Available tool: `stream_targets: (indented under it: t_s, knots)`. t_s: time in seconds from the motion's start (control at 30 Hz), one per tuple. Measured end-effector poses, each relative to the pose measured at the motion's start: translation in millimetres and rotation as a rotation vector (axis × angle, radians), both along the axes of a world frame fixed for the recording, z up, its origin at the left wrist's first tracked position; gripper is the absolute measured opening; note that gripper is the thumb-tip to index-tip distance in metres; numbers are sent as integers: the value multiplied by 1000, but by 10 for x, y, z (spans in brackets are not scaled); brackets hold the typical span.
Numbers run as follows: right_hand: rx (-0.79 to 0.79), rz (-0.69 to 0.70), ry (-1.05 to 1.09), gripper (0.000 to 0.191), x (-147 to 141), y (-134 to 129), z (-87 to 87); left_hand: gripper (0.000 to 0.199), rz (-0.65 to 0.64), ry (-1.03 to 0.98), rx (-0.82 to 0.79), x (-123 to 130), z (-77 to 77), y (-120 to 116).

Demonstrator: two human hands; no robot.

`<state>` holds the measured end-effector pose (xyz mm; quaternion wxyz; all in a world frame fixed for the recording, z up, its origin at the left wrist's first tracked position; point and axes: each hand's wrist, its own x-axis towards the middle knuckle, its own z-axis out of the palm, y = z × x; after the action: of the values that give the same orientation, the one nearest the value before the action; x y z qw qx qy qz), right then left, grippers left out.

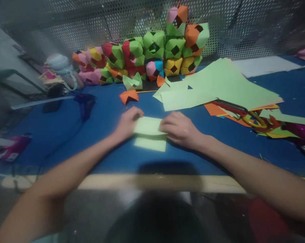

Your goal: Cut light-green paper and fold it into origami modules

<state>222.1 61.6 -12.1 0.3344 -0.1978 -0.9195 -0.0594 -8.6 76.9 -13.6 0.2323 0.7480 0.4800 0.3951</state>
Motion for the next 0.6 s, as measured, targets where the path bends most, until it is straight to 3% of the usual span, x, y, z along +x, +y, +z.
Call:
stream_targets:
  t_s: [0.1,0.23,0.43,0.6]
  knots:
    - [55,76,-175,30,-38,-51,-22,2,-19,92,-21,-60,31,24]
    - [21,110,-342,32,-38,-104,-12,11,-167,150,-16,-131,64,30]
    - [8,127,-398,36,16,-144,45,16,-300,223,18,-144,44,12]
    - [11,127,-427,36,8,-171,54,19,-275,267,83,-123,12,17]
